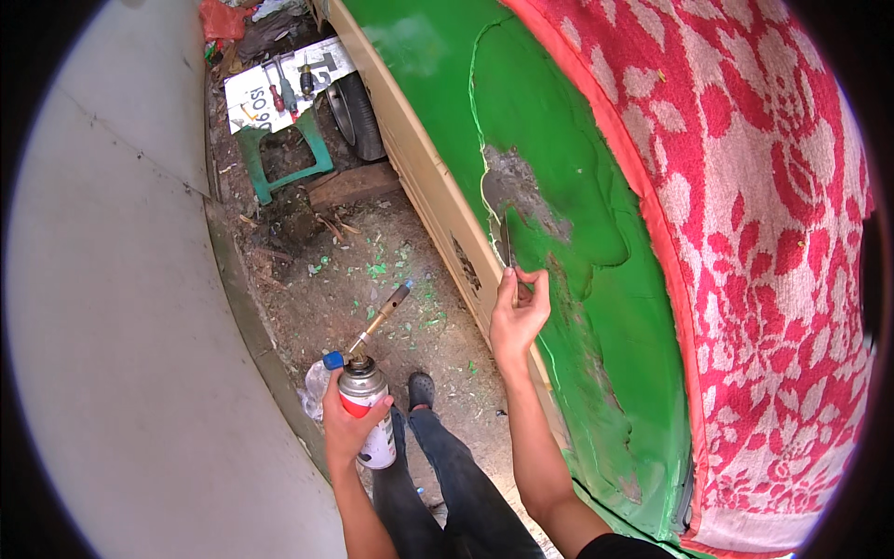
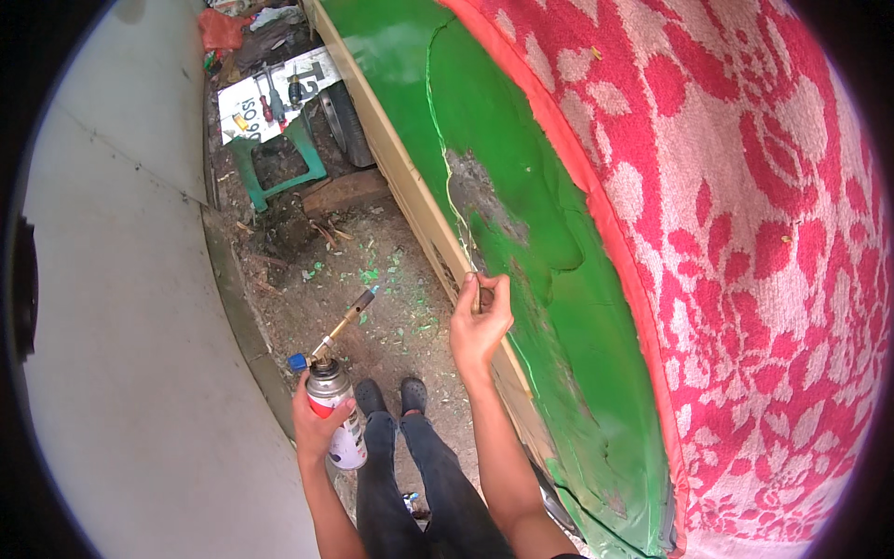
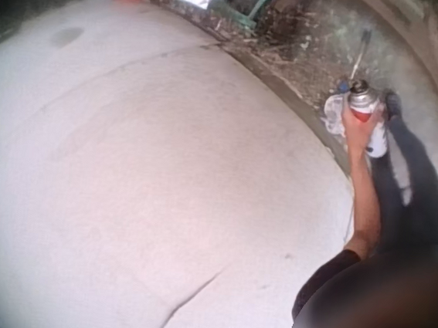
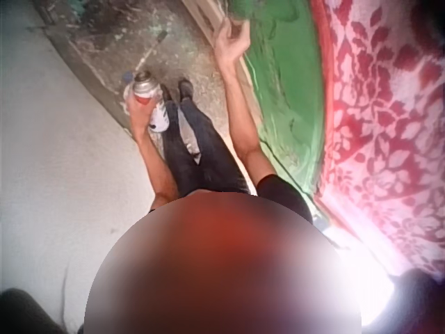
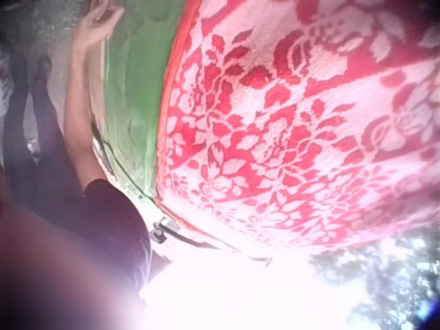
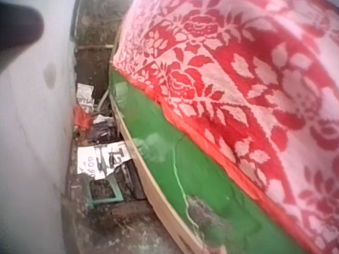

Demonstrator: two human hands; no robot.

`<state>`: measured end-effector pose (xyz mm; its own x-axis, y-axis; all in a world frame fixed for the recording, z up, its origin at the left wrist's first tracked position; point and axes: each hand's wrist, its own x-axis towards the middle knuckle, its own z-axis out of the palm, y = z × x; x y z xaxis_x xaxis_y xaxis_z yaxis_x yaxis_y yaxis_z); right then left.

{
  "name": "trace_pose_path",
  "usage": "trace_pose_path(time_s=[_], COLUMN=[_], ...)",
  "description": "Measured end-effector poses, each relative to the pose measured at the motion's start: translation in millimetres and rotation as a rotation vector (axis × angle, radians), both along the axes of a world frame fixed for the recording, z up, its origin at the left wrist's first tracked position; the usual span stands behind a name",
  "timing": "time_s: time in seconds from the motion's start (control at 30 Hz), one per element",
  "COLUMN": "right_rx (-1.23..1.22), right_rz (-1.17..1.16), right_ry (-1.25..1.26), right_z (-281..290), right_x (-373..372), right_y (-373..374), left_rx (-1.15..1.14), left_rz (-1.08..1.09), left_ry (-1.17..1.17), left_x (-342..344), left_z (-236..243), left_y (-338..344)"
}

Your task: The person uses a hammer and a chisel to chip away material from a green car panel. Then the person ignites a handheld blowtorch and applies heat to the same area while scraping with the chisel, working on a localized section of the panel.

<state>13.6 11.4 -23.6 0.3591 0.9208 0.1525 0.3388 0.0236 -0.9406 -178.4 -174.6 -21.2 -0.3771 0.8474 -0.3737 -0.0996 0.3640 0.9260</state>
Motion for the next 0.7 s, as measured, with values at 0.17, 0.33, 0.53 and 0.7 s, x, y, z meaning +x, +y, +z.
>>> trace_pose_path(time_s=[0.17, 0.33, 0.53, 0.7], right_rx=[0.025, 0.038, 0.020, -0.041], right_rz=[0.023, 0.033, 0.010, 0.030], right_ry=[-0.052, -0.106, -0.094, -0.159], right_z=[-5.3, -1.3, 4.1, 5.8], right_x=[-4.7, -11.8, 1.7, -9.9], right_y=[6.4, 15.3, -1.6, 0.7], left_rx=[0.003, 0.012, -0.004, -0.037], left_rz=[0.003, -0.008, -0.023, 0.016], left_ry=[-0.068, -0.064, -0.039, -0.026], left_x=[4.7, 1.3, 2.2, 1.1], left_z=[-0.7, -0.4, 1.1, -4.8], left_y=[0.8, 4.5, -6.3, -11.2])
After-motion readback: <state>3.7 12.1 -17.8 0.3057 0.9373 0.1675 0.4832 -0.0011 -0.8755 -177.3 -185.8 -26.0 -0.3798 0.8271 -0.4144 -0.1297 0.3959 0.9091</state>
